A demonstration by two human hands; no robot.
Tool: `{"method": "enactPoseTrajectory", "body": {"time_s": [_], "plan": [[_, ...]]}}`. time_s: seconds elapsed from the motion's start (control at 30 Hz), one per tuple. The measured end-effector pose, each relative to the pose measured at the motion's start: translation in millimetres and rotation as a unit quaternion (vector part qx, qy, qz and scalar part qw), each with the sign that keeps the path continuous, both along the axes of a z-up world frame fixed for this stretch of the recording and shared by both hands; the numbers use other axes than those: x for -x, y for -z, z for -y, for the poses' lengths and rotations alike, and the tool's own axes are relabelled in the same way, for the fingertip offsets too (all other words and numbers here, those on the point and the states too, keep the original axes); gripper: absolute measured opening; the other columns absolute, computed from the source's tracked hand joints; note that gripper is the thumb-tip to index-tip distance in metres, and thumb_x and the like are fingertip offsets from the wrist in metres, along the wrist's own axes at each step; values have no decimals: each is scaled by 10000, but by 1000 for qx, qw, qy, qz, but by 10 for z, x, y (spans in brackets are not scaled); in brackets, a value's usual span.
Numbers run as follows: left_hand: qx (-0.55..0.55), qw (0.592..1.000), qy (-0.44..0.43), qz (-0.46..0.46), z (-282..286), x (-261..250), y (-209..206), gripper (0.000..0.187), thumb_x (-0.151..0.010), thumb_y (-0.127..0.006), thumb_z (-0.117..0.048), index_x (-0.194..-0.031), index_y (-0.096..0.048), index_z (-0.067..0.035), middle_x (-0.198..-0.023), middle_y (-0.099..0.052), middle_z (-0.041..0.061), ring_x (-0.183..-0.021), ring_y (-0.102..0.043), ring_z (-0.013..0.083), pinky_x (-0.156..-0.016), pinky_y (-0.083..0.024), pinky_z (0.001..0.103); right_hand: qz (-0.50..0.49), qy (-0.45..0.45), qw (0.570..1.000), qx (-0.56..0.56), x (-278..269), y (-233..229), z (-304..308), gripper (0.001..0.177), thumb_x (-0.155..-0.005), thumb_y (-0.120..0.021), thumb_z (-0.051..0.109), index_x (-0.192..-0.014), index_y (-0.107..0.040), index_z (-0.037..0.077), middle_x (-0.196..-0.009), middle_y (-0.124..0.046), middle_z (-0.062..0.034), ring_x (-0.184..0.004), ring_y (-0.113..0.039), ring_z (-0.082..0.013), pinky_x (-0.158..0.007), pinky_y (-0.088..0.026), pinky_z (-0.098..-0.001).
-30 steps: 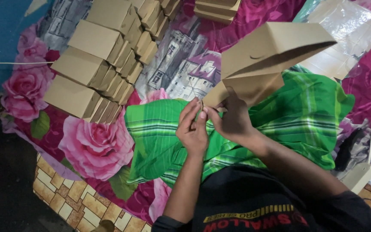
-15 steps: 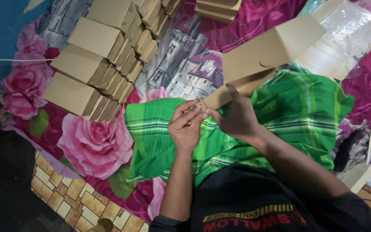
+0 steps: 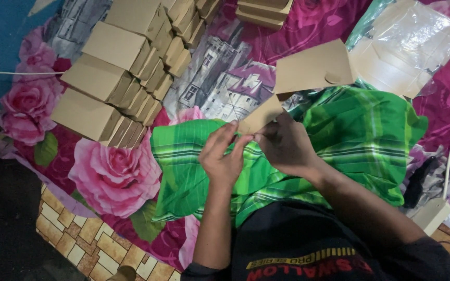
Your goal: The person folds cardboard pieces into small boxes by hand, stacking the completed boxes next to a larger supply of unfolded cardboard.
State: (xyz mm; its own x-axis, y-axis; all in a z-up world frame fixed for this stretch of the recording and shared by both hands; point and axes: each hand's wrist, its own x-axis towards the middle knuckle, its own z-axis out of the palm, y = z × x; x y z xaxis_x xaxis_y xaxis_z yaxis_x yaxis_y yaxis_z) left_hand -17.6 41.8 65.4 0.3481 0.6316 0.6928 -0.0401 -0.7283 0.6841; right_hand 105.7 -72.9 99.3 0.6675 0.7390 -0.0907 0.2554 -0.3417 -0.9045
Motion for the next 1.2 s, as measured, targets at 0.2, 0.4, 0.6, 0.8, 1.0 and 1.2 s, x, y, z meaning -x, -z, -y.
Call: {"method": "enactPoseTrajectory", "body": {"time_s": [0.2,0.4,0.6,0.8,1.0,1.2], "plan": [[-69,997,6,-21,146,-5,-258,307,-834,-855,-68,-1125,-776,-15,-1070,-748,162,-962,-764,334,-799,-653,424,-63,24,998,1,-8,-181,13,133,-890,-688,193,-944,-693,71,-739,-761,-38,-592,-677,-168,-567,-498,-370],[-190,976,-12,-104,123,19,-307,230,-995,-666,-136,-1187,-767,-58,-1147,-701,176,-1005,-734,334,-867,-615,434,-250,-39,945,-207,-48,-27,-41,81,-936,-695,88,-868,-664,57,-667,-694,-65,-555,-637,-127,-511,-517,-255],[-242,968,-11,-70,115,5,-250,233,-1004,-608,-73,-1157,-783,-62,-1182,-715,216,-991,-739,371,-847,-623,414,-365,73,905,-207,86,-540,-121,181,-762,-678,-82,-597,-618,-37,-518,-540,-57,-407,-486,-99,-371,-387,-226],[-201,979,3,34,147,-86,-115,110,-872,-780,2,-980,-793,-12,-1130,-748,246,-947,-767,390,-754,-652,425,-366,95,896,-233,54,-8,-110,233,-781,-790,-108,-945,-627,-79,-705,-636,-157,-641,-700,-210,-596,-637,-340],[-259,965,-2,48,151,-130,-97,58,-873,-766,21,-926,-782,5,-1091,-743,273,-900,-763,431,-710,-647,459,-335,107,882,-315,64,288,-110,327,-740,-872,-69,-963,-636,-28,-763,-669,-141,-688,-734,-224,-593,-644,-376],[-299,954,-10,18,146,-178,-112,116,-865,-798,-50,-975,-790,-12,-1064,-748,239,-876,-767,401,-722,-662,446,-303,135,889,-316,16,420,-161,347,-754,-842,-134,-956,-588,-13,-772,-629,-97,-741,-690,-166,-599,-593,-309]]}}
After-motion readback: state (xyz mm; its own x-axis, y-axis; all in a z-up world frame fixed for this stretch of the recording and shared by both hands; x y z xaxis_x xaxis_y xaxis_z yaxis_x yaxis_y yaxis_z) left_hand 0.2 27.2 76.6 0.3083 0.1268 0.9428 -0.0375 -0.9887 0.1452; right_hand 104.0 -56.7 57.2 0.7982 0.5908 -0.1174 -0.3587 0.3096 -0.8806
